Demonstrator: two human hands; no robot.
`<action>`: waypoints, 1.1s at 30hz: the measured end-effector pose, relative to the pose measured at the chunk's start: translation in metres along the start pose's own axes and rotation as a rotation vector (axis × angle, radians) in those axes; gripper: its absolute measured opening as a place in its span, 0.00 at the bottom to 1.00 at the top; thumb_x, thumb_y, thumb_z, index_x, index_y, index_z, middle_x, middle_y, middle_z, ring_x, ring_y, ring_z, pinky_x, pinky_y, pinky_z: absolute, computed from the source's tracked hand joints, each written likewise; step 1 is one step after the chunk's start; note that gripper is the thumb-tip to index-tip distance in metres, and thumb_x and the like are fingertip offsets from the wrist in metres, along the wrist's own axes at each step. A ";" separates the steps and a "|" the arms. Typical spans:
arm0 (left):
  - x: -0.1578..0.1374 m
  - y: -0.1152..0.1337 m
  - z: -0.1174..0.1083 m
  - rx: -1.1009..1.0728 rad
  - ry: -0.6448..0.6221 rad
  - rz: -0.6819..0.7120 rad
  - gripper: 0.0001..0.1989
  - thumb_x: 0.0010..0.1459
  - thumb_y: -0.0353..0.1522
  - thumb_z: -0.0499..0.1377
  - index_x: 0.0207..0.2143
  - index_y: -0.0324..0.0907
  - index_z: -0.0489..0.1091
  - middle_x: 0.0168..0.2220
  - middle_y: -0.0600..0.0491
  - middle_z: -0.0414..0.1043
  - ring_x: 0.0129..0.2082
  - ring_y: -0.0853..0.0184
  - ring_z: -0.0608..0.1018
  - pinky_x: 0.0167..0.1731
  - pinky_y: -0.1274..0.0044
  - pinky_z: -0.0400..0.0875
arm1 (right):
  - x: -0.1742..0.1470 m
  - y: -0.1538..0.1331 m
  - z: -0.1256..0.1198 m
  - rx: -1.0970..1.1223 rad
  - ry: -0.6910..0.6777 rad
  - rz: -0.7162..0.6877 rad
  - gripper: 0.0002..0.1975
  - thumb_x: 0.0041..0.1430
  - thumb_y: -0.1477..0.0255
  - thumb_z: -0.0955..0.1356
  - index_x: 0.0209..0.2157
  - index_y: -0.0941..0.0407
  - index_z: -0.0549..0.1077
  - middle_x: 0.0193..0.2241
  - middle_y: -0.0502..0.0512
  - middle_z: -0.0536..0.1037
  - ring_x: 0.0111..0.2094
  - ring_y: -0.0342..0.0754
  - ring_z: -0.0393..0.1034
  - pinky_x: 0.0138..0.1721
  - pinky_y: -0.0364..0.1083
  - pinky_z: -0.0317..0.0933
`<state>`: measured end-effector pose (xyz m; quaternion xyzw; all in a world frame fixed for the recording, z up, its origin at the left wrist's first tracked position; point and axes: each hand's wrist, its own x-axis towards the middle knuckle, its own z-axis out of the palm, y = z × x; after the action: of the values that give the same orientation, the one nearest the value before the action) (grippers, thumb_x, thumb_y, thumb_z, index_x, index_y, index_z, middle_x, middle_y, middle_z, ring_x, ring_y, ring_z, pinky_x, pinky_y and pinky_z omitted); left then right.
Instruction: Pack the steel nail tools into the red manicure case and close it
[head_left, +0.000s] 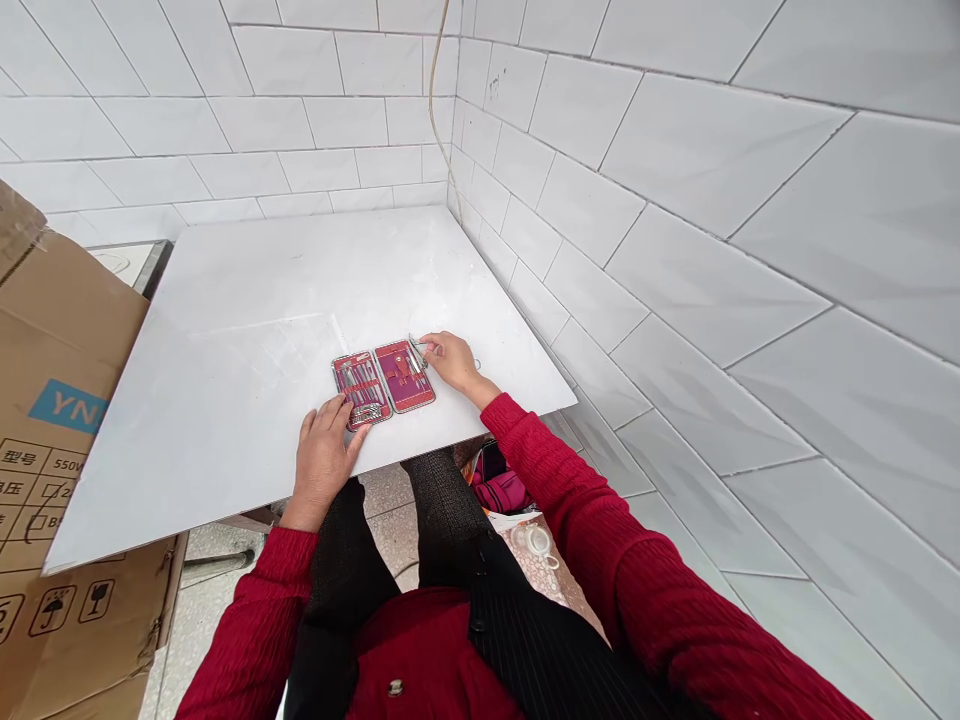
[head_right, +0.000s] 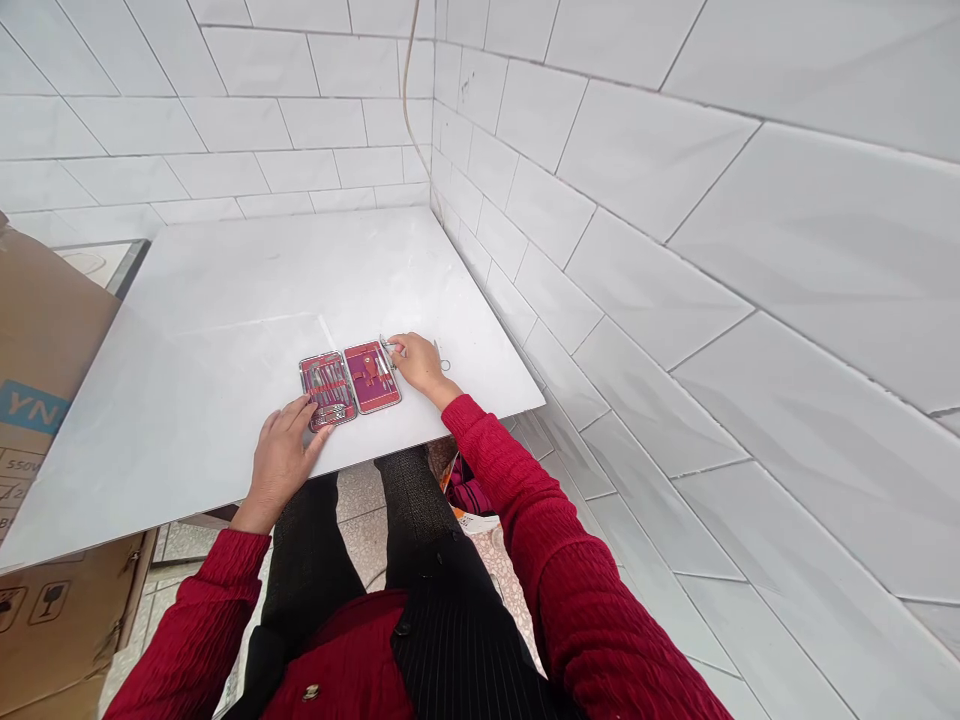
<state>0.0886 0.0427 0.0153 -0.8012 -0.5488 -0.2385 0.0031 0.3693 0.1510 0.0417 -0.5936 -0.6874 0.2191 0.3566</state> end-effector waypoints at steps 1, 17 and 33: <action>0.000 0.000 0.000 0.000 0.000 0.001 0.28 0.71 0.48 0.48 0.60 0.39 0.70 0.66 0.37 0.69 0.65 0.48 0.71 0.67 0.54 0.59 | -0.003 0.001 -0.003 -0.009 0.010 0.008 0.15 0.64 0.75 0.67 0.50 0.55 0.81 0.42 0.53 0.80 0.37 0.46 0.70 0.43 0.46 0.65; -0.001 -0.001 0.001 -0.005 0.026 0.016 0.29 0.72 0.48 0.47 0.60 0.37 0.70 0.65 0.36 0.70 0.65 0.49 0.72 0.66 0.55 0.59 | -0.047 0.039 0.009 0.028 0.258 0.021 0.11 0.60 0.76 0.69 0.41 0.53 0.82 0.38 0.53 0.79 0.34 0.49 0.70 0.39 0.48 0.66; -0.001 -0.001 0.002 -0.014 0.030 0.019 0.27 0.72 0.47 0.49 0.60 0.38 0.70 0.65 0.37 0.70 0.65 0.49 0.72 0.67 0.55 0.59 | -0.048 0.041 0.009 -0.011 0.280 0.046 0.08 0.60 0.74 0.70 0.40 0.54 0.81 0.37 0.54 0.79 0.37 0.51 0.71 0.42 0.49 0.65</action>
<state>0.0886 0.0429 0.0131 -0.8026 -0.5395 -0.2543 0.0081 0.3910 0.1134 -0.0049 -0.6360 -0.6183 0.1387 0.4404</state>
